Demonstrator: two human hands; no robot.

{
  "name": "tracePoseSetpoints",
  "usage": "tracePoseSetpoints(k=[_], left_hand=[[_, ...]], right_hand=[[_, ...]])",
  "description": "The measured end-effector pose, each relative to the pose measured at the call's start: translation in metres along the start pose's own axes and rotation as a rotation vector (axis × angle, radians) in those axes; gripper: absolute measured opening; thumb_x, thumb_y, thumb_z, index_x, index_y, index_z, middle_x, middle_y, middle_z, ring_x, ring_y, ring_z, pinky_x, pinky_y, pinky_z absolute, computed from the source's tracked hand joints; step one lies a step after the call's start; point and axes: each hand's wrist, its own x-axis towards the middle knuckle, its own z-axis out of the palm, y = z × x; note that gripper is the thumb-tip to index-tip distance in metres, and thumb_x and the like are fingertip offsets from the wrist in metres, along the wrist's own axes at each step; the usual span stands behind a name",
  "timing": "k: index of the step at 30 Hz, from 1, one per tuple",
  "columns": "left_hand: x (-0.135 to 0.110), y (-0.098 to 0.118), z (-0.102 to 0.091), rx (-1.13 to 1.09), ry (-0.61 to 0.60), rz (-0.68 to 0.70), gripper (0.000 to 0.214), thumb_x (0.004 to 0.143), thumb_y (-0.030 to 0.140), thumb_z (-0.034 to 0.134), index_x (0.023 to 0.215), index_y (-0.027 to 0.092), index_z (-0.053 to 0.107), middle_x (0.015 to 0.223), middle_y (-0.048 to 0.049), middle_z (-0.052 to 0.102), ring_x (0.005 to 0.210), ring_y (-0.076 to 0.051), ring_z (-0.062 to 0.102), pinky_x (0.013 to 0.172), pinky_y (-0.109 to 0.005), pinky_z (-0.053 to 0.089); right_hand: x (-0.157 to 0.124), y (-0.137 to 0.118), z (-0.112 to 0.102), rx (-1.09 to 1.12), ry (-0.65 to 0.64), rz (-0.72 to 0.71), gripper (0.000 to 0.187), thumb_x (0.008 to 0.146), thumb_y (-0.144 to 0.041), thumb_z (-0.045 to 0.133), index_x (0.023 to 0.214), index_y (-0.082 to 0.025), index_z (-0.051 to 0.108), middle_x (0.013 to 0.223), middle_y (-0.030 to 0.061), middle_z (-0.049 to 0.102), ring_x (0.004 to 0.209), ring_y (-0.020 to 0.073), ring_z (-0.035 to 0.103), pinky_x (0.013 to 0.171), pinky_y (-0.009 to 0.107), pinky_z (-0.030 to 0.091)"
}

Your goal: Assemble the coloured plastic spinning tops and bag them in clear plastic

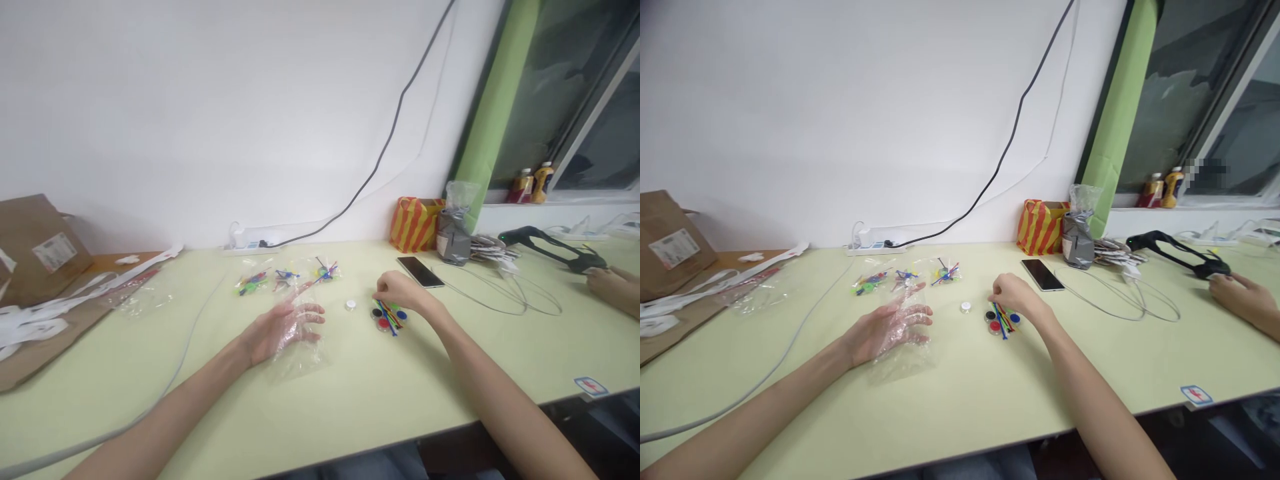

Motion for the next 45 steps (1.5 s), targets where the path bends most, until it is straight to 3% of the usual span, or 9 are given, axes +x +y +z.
tracePoseSetpoints(k=[4, 9, 20, 31, 41, 45], left_hand=[[-0.001, 0.001, 0.001, 0.011, 0.019, -0.006, 0.077, 0.095, 0.033, 0.057, 0.160, 0.028, 0.016, 0.124, -0.0166, 0.058, 0.116, -0.034, 0.054, 0.098, -0.057, 0.045], [-0.002, 0.001, 0.004, 0.021, 0.054, -0.012, 0.073, 0.096, 0.031, 0.056, 0.160, 0.026, 0.020, 0.123, -0.0166, 0.060, 0.113, -0.033, 0.057, 0.095, -0.053, 0.046], [-0.003, -0.001, 0.002, 0.016, 0.034, 0.000, 0.070, 0.097, 0.030, 0.055, 0.159, 0.023, 0.024, 0.125, -0.0184, 0.059, 0.111, -0.032, 0.059, 0.092, -0.049, 0.048], [-0.003, -0.003, 0.003, 0.005, 0.024, 0.005, 0.076, 0.096, 0.032, 0.058, 0.160, 0.025, 0.020, 0.124, -0.0167, 0.061, 0.112, -0.032, 0.060, 0.093, -0.048, 0.047], [-0.004, -0.003, 0.004, 0.038, 0.012, 0.009, 0.089, 0.094, 0.033, 0.064, 0.161, 0.029, 0.007, 0.131, -0.0187, 0.058, 0.119, -0.034, 0.058, 0.097, -0.052, 0.045], [-0.003, -0.003, 0.003, 0.040, 0.024, 0.008, 0.085, 0.095, 0.032, 0.063, 0.161, 0.028, 0.010, 0.133, -0.0190, 0.058, 0.120, -0.035, 0.057, 0.097, -0.051, 0.045]], right_hand=[[-0.003, -0.015, 0.002, 0.070, 0.109, -0.198, 0.010, 0.086, -0.024, 0.068, 0.083, -0.016, 0.074, 0.087, 0.0067, 0.069, 0.082, 0.0183, 0.060, 0.073, 0.027, 0.041], [-0.005, -0.045, 0.015, 0.155, 0.128, -0.376, 0.009, 0.091, -0.023, 0.066, 0.092, -0.018, 0.074, 0.088, 0.0060, 0.066, 0.090, 0.0200, 0.058, 0.081, 0.030, 0.042], [-0.003, -0.053, 0.029, 0.129, 0.132, -0.446, 0.017, 0.091, -0.010, 0.058, 0.087, -0.018, 0.073, 0.088, 0.0058, 0.070, 0.090, 0.0210, 0.056, 0.084, 0.032, 0.042], [-0.008, -0.056, 0.024, 0.152, 0.136, -0.483, 0.017, 0.093, -0.011, 0.058, 0.088, -0.019, 0.072, 0.088, 0.0056, 0.071, 0.090, 0.0211, 0.058, 0.084, 0.033, 0.043], [-0.012, -0.051, 0.009, 0.124, 0.205, -0.434, 0.017, 0.094, -0.011, 0.057, 0.088, -0.018, 0.071, 0.089, 0.0058, 0.071, 0.090, 0.0208, 0.057, 0.084, 0.033, 0.042], [-0.012, -0.049, 0.007, 0.093, 0.208, -0.393, 0.016, 0.094, -0.011, 0.058, 0.089, -0.018, 0.071, 0.091, 0.0068, 0.070, 0.092, 0.0220, 0.056, 0.083, 0.034, 0.041]])
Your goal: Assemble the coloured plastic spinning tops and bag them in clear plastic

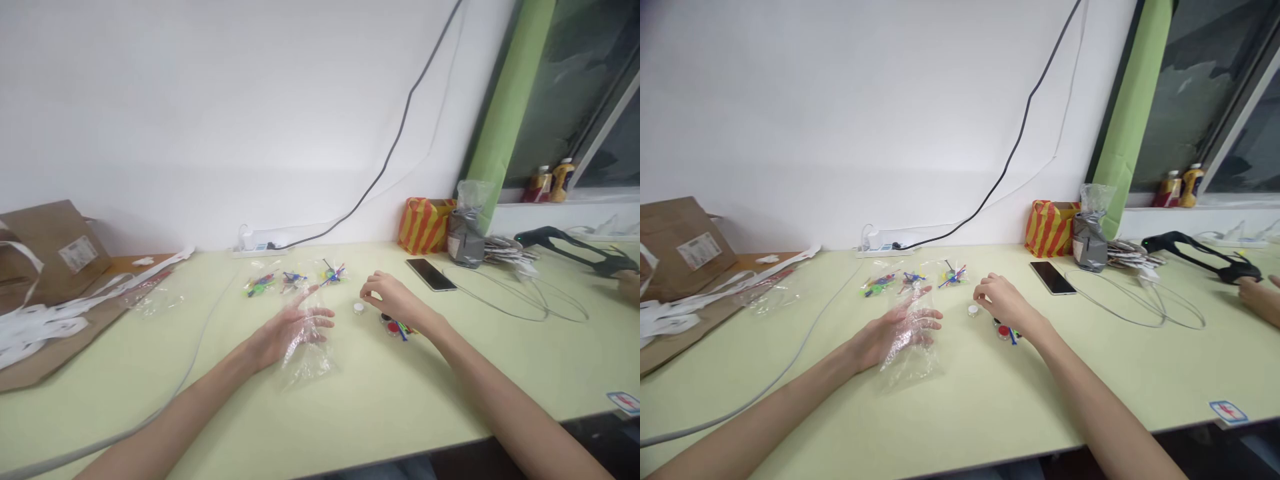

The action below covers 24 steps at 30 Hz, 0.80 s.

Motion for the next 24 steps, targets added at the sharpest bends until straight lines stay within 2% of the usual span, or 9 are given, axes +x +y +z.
tracePoseSetpoints(k=[6, 14, 24], left_hand=[[0.001, 0.000, -0.001, -0.013, -0.015, 0.008, 0.082, 0.094, 0.030, 0.063, 0.161, 0.027, 0.015, 0.134, -0.0194, 0.057, 0.123, -0.035, 0.055, 0.099, -0.052, 0.045], [-0.001, 0.002, 0.002, 0.016, -0.013, 0.007, 0.089, 0.092, 0.034, 0.066, 0.160, 0.030, 0.009, 0.135, -0.0196, 0.056, 0.121, -0.034, 0.055, 0.099, -0.053, 0.042], [-0.001, 0.003, 0.005, 0.048, -0.007, -0.012, 0.090, 0.087, 0.033, 0.073, 0.158, 0.028, 0.019, 0.131, -0.0175, 0.057, 0.120, -0.033, 0.056, 0.099, -0.050, 0.044]], right_hand=[[0.001, -0.006, 0.006, -0.008, -0.060, 0.007, 0.014, 0.093, -0.012, 0.060, 0.092, -0.018, 0.072, 0.094, 0.0077, 0.070, 0.095, 0.0230, 0.056, 0.082, 0.033, 0.042], [0.003, -0.005, 0.014, 0.002, -0.068, -0.029, 0.018, 0.094, -0.012, 0.057, 0.090, -0.018, 0.073, 0.092, 0.0067, 0.071, 0.093, 0.0222, 0.056, 0.084, 0.034, 0.041], [0.005, -0.003, 0.020, 0.046, -0.075, -0.047, 0.022, 0.091, -0.007, 0.056, 0.087, -0.019, 0.074, 0.089, 0.0061, 0.071, 0.092, 0.0220, 0.057, 0.082, 0.033, 0.042]])
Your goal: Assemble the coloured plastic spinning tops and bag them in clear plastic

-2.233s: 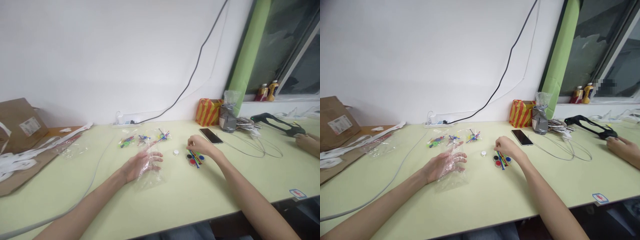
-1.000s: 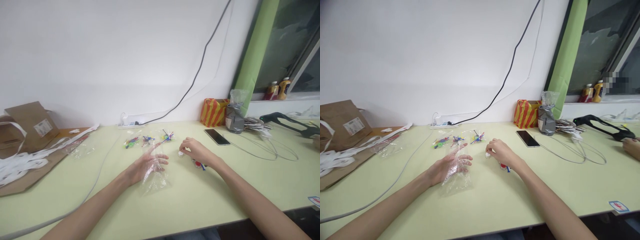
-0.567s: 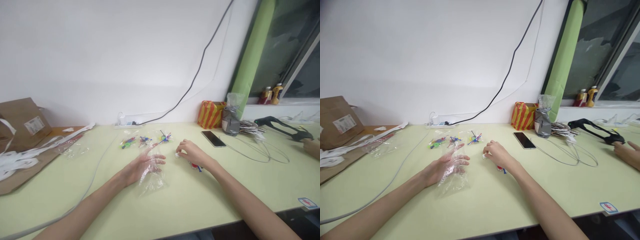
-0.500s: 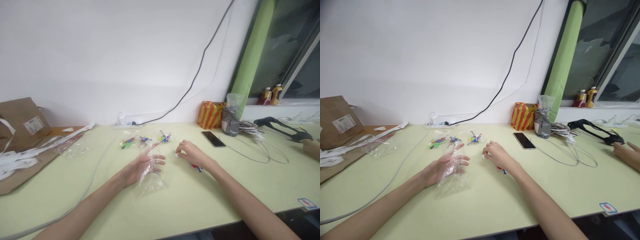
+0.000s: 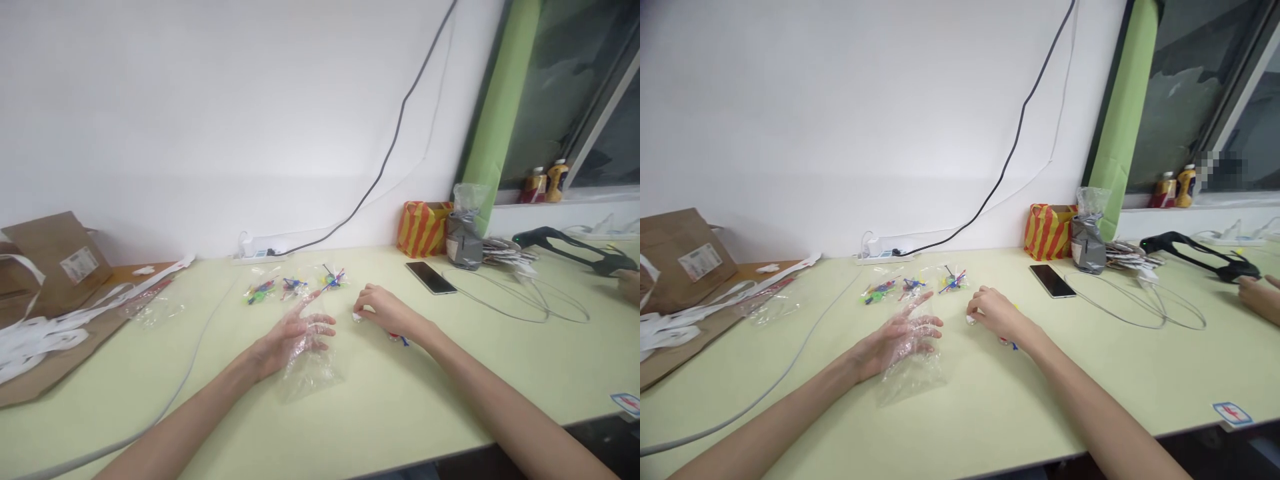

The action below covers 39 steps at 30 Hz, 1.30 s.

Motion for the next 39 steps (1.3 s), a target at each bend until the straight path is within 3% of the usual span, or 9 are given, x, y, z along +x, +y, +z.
tracePoseSetpoints(k=[8, 17, 25, 30, 35, 39], left_hand=[[0.002, 0.000, 0.001, 0.010, 0.037, -0.004, 0.095, 0.083, 0.034, 0.080, 0.157, 0.025, 0.020, 0.130, -0.0193, 0.059, 0.117, -0.033, 0.060, 0.093, -0.046, 0.048], [0.005, -0.005, -0.005, 0.050, 0.173, -0.050, 0.101, 0.083, 0.021, 0.082, 0.158, 0.028, 0.016, 0.135, -0.0169, 0.061, 0.124, -0.031, 0.060, 0.107, -0.045, 0.043], [0.005, -0.004, -0.009, 0.191, 0.176, -0.048, 0.090, 0.086, 0.034, 0.080, 0.155, 0.032, 0.023, 0.139, -0.0158, 0.058, 0.127, -0.031, 0.058, 0.102, -0.044, 0.045], [0.012, -0.008, -0.021, 0.505, 0.350, 0.114, 0.099, 0.082, 0.041, 0.081, 0.156, 0.030, 0.016, 0.136, -0.0151, 0.057, 0.128, -0.031, 0.055, 0.104, -0.048, 0.047], [0.011, -0.006, -0.036, 0.974, 0.497, 0.331, 0.062, 0.099, 0.045, 0.055, 0.153, 0.030, 0.027, 0.142, -0.0109, 0.051, 0.136, -0.026, 0.046, 0.112, -0.050, 0.040], [0.010, 0.005, -0.026, 1.305, 0.504, 0.567, 0.047, 0.103, 0.031, 0.046, 0.149, 0.028, 0.036, 0.139, -0.0091, 0.053, 0.131, -0.024, 0.049, 0.111, -0.048, 0.040]], right_hand=[[0.000, -0.004, -0.001, 0.047, 0.005, -0.019, 0.015, 0.093, -0.011, 0.061, 0.092, -0.018, 0.075, 0.091, 0.0056, 0.072, 0.093, 0.0224, 0.056, 0.084, 0.033, 0.043], [0.000, -0.003, 0.000, 0.065, 0.011, -0.029, 0.011, 0.092, -0.012, 0.064, 0.092, -0.018, 0.074, 0.091, 0.0057, 0.072, 0.092, 0.0220, 0.057, 0.083, 0.033, 0.043], [-0.002, -0.003, 0.000, 0.045, 0.011, -0.038, 0.013, 0.092, -0.011, 0.062, 0.093, -0.018, 0.074, 0.090, 0.0060, 0.072, 0.092, 0.0224, 0.057, 0.082, 0.034, 0.044], [-0.001, 0.000, 0.001, 0.034, 0.017, -0.032, 0.016, 0.092, -0.010, 0.060, 0.097, -0.018, 0.073, 0.093, 0.0071, 0.073, 0.095, 0.0226, 0.059, 0.084, 0.034, 0.045], [-0.002, 0.001, 0.001, 0.014, 0.012, -0.028, 0.017, 0.094, -0.010, 0.058, 0.097, -0.018, 0.073, 0.094, 0.0074, 0.073, 0.096, 0.0225, 0.059, 0.087, 0.035, 0.044], [-0.002, 0.001, -0.003, -0.025, 0.083, -0.033, 0.014, 0.096, -0.017, 0.060, 0.104, -0.018, 0.071, 0.099, 0.0083, 0.071, 0.099, 0.0237, 0.058, 0.088, 0.038, 0.044]])
